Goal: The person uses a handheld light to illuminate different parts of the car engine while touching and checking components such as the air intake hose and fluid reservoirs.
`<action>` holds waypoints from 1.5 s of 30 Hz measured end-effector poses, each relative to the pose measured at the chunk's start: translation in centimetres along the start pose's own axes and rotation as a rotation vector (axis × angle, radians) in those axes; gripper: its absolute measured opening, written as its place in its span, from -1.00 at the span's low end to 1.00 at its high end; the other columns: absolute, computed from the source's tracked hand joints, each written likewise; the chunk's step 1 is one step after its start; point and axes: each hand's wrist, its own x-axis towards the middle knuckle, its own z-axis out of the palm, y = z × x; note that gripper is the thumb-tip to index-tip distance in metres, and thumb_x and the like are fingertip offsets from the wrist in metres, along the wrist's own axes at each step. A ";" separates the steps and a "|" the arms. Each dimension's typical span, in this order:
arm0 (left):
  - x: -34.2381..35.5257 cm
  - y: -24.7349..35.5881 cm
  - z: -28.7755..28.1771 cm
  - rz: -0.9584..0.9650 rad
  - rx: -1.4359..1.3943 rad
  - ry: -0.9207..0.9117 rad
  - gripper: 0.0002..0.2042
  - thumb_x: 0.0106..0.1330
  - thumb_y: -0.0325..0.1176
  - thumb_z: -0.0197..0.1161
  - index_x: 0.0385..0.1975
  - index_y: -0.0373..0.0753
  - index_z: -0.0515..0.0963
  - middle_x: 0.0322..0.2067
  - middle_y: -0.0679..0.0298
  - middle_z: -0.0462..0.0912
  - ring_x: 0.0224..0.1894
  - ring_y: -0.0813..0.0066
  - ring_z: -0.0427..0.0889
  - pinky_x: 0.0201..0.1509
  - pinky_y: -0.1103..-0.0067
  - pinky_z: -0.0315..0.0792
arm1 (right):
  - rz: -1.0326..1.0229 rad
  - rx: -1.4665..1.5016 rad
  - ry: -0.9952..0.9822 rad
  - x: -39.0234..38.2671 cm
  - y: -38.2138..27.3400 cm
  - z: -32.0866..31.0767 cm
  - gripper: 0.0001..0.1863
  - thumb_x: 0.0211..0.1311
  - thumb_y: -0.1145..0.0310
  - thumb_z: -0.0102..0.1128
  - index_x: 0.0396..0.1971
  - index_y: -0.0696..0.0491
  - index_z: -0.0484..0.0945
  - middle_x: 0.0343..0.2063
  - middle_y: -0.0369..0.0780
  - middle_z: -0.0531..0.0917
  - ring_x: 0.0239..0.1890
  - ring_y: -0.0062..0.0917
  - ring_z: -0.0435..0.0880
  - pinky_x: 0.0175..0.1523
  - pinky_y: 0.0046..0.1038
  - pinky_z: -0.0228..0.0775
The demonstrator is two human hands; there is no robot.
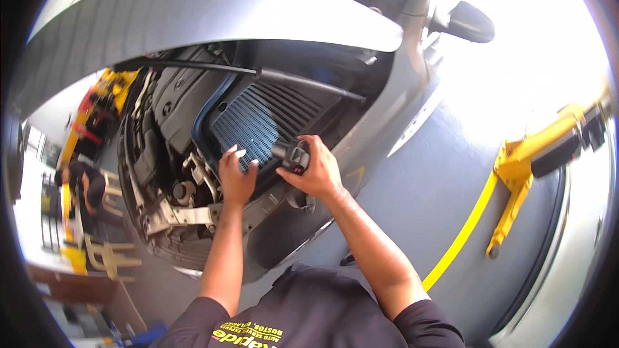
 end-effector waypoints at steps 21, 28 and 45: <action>-0.8 3.9 5.5 -0.392 0.316 -0.078 -0.30 0.31 -0.11 0.35 0.41 -0.35 0.41 0.50 -0.08 0.32 0.60 -0.02 0.19 0.62 0.11 0.13 | -0.069 0.068 -0.296 6.5 6.9 -0.5 -0.03 -0.01 -0.07 0.68 0.28 0.10 0.34 -0.03 0.06 0.69 0.01 0.01 0.74 0.11 -0.07 0.60; -0.7 3.5 4.9 -0.419 0.326 -0.118 -0.29 0.32 -0.10 0.31 0.43 -0.36 0.39 0.52 -0.06 0.29 0.62 0.00 0.17 0.63 0.13 0.11 | -0.028 0.058 -0.268 6.5 6.2 0.1 -0.05 0.02 -0.07 0.67 0.26 0.13 0.34 -0.04 0.08 0.70 0.03 0.03 0.74 0.14 -0.06 0.58; -0.6 3.6 5.6 -0.334 0.356 -0.141 -0.28 0.34 -0.06 0.28 0.42 -0.39 0.39 0.50 -0.10 0.31 0.58 -0.04 0.22 0.60 0.10 0.15 | 0.006 -0.024 -0.240 6.6 6.0 -0.9 -0.02 -0.02 -0.16 0.64 0.27 0.13 0.38 0.00 0.06 0.71 0.08 0.04 0.71 0.19 -0.10 0.56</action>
